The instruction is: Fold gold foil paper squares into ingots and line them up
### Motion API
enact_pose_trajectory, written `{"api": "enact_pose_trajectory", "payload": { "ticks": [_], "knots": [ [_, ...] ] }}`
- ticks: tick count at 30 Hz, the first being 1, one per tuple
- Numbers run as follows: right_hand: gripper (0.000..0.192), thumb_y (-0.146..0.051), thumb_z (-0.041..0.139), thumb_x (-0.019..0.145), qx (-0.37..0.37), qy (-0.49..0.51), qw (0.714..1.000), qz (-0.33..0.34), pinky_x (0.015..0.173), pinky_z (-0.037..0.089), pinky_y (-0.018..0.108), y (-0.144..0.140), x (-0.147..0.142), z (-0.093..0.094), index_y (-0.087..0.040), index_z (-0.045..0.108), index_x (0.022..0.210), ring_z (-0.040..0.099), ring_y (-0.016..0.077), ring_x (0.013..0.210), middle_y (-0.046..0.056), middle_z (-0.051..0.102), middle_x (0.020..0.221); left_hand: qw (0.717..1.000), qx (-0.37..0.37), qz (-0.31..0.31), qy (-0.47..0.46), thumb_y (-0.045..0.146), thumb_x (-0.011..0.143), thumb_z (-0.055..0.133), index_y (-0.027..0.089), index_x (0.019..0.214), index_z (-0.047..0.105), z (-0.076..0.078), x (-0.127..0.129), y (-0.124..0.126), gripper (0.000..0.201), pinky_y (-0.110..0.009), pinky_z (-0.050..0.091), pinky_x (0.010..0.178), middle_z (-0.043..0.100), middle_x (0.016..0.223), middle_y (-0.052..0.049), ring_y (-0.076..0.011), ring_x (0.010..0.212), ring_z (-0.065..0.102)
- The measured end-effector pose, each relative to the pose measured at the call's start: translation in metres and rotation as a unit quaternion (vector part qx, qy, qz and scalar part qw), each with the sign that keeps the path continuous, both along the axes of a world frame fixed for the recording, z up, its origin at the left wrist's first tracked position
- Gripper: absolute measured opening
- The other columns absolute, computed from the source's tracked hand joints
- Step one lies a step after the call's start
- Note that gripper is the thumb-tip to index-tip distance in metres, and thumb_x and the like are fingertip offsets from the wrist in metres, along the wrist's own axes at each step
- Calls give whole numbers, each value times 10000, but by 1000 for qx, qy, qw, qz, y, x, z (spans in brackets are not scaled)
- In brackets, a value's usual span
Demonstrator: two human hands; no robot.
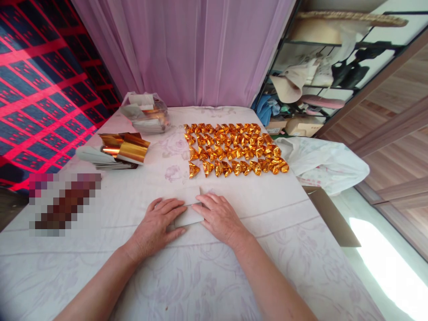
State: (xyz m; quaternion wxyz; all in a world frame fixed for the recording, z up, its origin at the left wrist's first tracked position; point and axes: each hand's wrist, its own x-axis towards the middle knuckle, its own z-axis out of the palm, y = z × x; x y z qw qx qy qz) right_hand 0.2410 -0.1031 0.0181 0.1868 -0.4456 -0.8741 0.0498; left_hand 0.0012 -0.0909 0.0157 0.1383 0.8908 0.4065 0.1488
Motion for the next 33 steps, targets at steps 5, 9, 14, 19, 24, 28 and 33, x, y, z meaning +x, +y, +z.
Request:
{"api": "enact_pose_trajectory", "payload": {
  "ticks": [5, 9, 14, 19, 24, 28, 33],
  "knots": [
    [368, -142, 676, 843, -27, -17, 999, 14, 943, 499, 468, -2, 0, -3, -230, 663, 1200, 560, 279, 1170, 78, 662, 1267, 1000, -9, 5, 4, 380, 823, 711, 237, 1267, 611, 1, 1, -1, 477, -579, 260, 1124, 616, 1358, -93, -307, 1269, 525],
    [285, -190, 629, 901, -26, 1, 1000, 8, 968, 486, 445, -1, 2, -6, -230, 677, 1179, 563, 257, 1167, 62, 666, 1266, 1000, -18, 10, -2, 356, 849, 685, 235, 1211, 627, 3, -1, -1, 386, -573, 247, 1137, 636, 1338, -82, -293, 1269, 536],
    [225, -256, 599, 933, -25, 27, 999, 9, 950, 494, 439, 0, 3, -7, -227, 700, 1132, 576, 253, 1148, 59, 683, 1230, 999, -29, 23, -14, 321, 883, 646, 235, 1026, 659, 4, -6, 1, 166, -569, 253, 1131, 681, 1268, -49, -266, 1224, 580],
    [197, -281, 564, 953, -17, 68, 998, -2, 940, 499, 429, 3, 3, -10, -234, 728, 1051, 606, 231, 1096, 62, 707, 1158, 999, -15, 33, -40, 299, 925, 587, 243, 964, 672, 2, -6, 3, 109, -550, 279, 1113, 713, 1193, -35, -240, 1164, 617],
    [213, -261, 537, 954, 14, 121, 991, -54, 891, 513, 402, 6, -4, -18, -216, 740, 912, 627, 213, 969, 64, 724, 1023, 996, -12, 68, -65, 265, 946, 543, 238, 923, 660, 1, 2, 4, 122, -521, 330, 1084, 740, 1073, -25, -208, 1025, 664],
    [214, -251, 538, 940, 30, 141, 984, -108, 828, 515, 376, 9, -12, -20, -210, 719, 833, 625, 212, 907, 61, 719, 937, 992, 13, 104, -76, 247, 947, 526, 218, 1088, 601, -3, 6, 6, 163, -509, 379, 1065, 745, 1009, -37, -197, 939, 684],
    [236, -245, 548, 925, 33, 138, 979, -143, 793, 497, 355, 11, -19, -18, -214, 677, 730, 607, 204, 851, 52, 702, 872, 991, 63, 99, -61, 200, 961, 490, 219, 1238, 547, -8, 6, 7, 283, -490, 428, 1039, 723, 1119, -67, -203, 997, 681]
  ]
}}
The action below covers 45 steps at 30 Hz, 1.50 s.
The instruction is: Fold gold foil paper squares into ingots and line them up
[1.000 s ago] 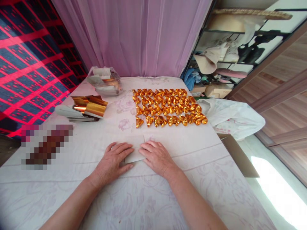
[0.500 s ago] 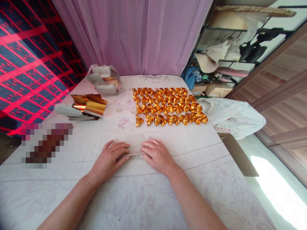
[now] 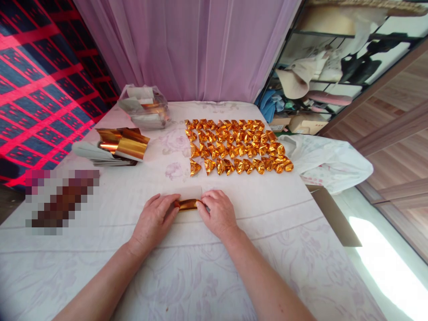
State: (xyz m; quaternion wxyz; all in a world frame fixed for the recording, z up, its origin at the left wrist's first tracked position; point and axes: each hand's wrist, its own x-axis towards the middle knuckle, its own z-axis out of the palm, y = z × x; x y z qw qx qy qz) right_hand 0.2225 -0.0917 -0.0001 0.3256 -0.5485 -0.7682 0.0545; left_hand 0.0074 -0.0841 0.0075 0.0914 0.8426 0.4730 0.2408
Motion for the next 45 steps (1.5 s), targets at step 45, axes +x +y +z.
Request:
{"api": "enact_pose_trajectory", "payload": {
  "ticks": [45],
  "knots": [
    [94, -190, 600, 851, -27, -5, 998, -51, 829, 488, 376, 3, -2, -3, -220, 622, 937, 598, 238, 910, 66, 677, 966, 986, 25, -63, 155, 279, 1005, 424, 224, 1355, 564, -5, 7, -23, 381, -568, 212, 1198, 578, 1420, -49, -262, 1334, 514]
  ]
}}
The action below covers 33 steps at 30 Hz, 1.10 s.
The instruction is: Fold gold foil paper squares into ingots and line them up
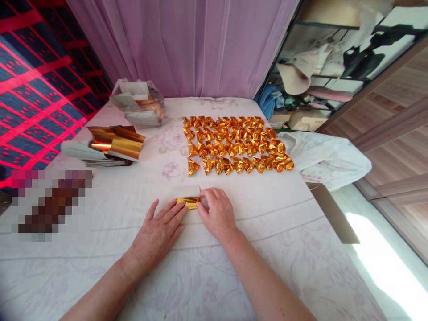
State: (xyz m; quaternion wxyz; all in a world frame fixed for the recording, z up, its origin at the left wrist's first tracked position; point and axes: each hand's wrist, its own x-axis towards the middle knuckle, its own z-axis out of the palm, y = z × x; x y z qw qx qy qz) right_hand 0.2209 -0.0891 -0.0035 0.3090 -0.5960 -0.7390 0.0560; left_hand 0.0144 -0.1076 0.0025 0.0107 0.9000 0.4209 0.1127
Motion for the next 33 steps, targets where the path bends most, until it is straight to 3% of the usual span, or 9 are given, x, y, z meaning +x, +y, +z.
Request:
{"api": "enact_pose_trajectory", "payload": {
  "ticks": [5, 10, 17, 26, 33],
  "knots": [
    [106, -184, 591, 859, 2, 5, 1000, 21, 837, 499, 375, -1, 1, 0, -238, 637, 937, 608, 237, 924, 60, 676, 974, 1000, -1, 0, 2, 268, 995, 450, 251, 1352, 570, 1, 0, -1, 377, -562, 218, 1201, 589, 1409, -52, -260, 1332, 519],
    [262, -188, 565, 862, 20, 9, 1000, 12, 896, 507, 409, -1, 1, -2, -235, 618, 1114, 606, 252, 1005, 88, 660, 1091, 1000, -4, 7, -1, 300, 992, 472, 260, 1342, 579, 0, 1, -1, 369, -550, 219, 1206, 596, 1402, -41, -253, 1327, 524],
    [147, -187, 550, 890, 8, -6, 1000, 27, 863, 512, 381, -3, 1, -3, -239, 682, 847, 610, 228, 973, 81, 632, 1094, 1000, -9, 6, 0, 303, 1003, 445, 250, 1340, 577, 0, 1, 0, 366, -547, 233, 1200, 587, 1412, -36, -246, 1337, 513],
    [44, -264, 634, 848, -4, -41, 999, 5, 868, 470, 401, -5, -5, 2, -235, 660, 868, 581, 251, 992, 88, 618, 1106, 1000, -11, 13, 2, 293, 985, 478, 281, 1345, 572, 2, 2, -1, 373, -529, 261, 1192, 593, 1407, -21, -245, 1332, 515],
    [126, -281, 717, 799, -35, -62, 997, -15, 813, 462, 406, -6, -11, 8, -230, 622, 865, 575, 267, 977, 88, 621, 1075, 1000, -20, 12, -1, 242, 985, 437, 287, 1359, 558, 4, 3, -1, 396, -562, 271, 1174, 584, 1416, -28, -263, 1333, 511]
  ]
}}
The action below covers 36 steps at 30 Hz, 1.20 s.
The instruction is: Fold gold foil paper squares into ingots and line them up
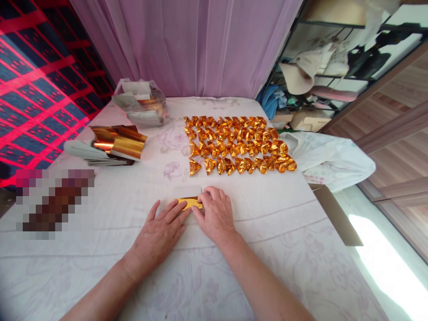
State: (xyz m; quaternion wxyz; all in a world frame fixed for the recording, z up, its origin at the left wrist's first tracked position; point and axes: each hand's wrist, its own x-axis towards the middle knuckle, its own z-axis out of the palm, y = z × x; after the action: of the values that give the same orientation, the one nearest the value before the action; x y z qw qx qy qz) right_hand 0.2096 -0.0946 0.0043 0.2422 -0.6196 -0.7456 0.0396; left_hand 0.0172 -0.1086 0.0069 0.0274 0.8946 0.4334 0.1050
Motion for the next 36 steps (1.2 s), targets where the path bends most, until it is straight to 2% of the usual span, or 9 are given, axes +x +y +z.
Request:
{"api": "enact_pose_trajectory", "payload": {
  "ticks": [4, 10, 15, 18, 28, 36],
  "knots": [
    [99, -222, 687, 813, -14, 32, 999, 21, 862, 469, 422, 2, 9, -5, -233, 648, 904, 578, 264, 1034, 84, 609, 1113, 1000, 0, 1, -1, 263, 984, 460, 288, 1326, 587, 0, 0, 0, 365, -556, 254, 1185, 587, 1414, -26, -256, 1333, 511],
    [164, -137, 636, 807, -22, 67, 996, 59, 890, 488, 408, 7, 22, -12, -241, 688, 922, 592, 242, 1046, 67, 619, 1112, 1000, 4, 4, -4, 293, 991, 469, 287, 1298, 606, 1, 0, 1, 336, -566, 248, 1187, 610, 1387, -22, -252, 1315, 525],
    [293, -169, 602, 833, 0, 44, 997, 65, 904, 479, 408, 6, 21, -15, -244, 691, 1102, 576, 242, 1053, 85, 603, 1151, 1000, 23, 11, 12, 478, 972, 489, 311, 1341, 578, 1, 6, 0, 414, -580, 290, 1158, 621, 1367, -34, -282, 1300, 525],
    [303, -182, 575, 861, 8, 20, 998, 62, 904, 466, 413, 3, 20, -17, -252, 706, 1124, 567, 245, 1058, 94, 592, 1182, 999, 26, 16, 24, 541, 964, 466, 330, 1344, 578, 0, 9, 0, 448, -585, 291, 1153, 614, 1371, -38, -293, 1301, 519],
    [316, -200, 597, 869, -1, -2, 998, 57, 893, 455, 402, 5, 20, -17, -282, 731, 1144, 560, 255, 1094, 94, 604, 1185, 999, 28, -19, 5, 462, 1028, 345, 299, 1369, 555, -8, -10, 5, 433, -548, 98, 1223, 581, 1421, -21, -237, 1352, 486],
    [334, -205, 593, 870, -22, -19, 998, 48, 893, 453, 389, 7, 18, -16, -310, 732, 1156, 559, 244, 1081, 82, 608, 1213, 999, 23, -22, 11, 452, 1029, 324, 287, 1375, 549, -7, -30, 6, 444, -574, 52, 1214, 575, 1426, -20, -264, 1363, 472]
  ]
}}
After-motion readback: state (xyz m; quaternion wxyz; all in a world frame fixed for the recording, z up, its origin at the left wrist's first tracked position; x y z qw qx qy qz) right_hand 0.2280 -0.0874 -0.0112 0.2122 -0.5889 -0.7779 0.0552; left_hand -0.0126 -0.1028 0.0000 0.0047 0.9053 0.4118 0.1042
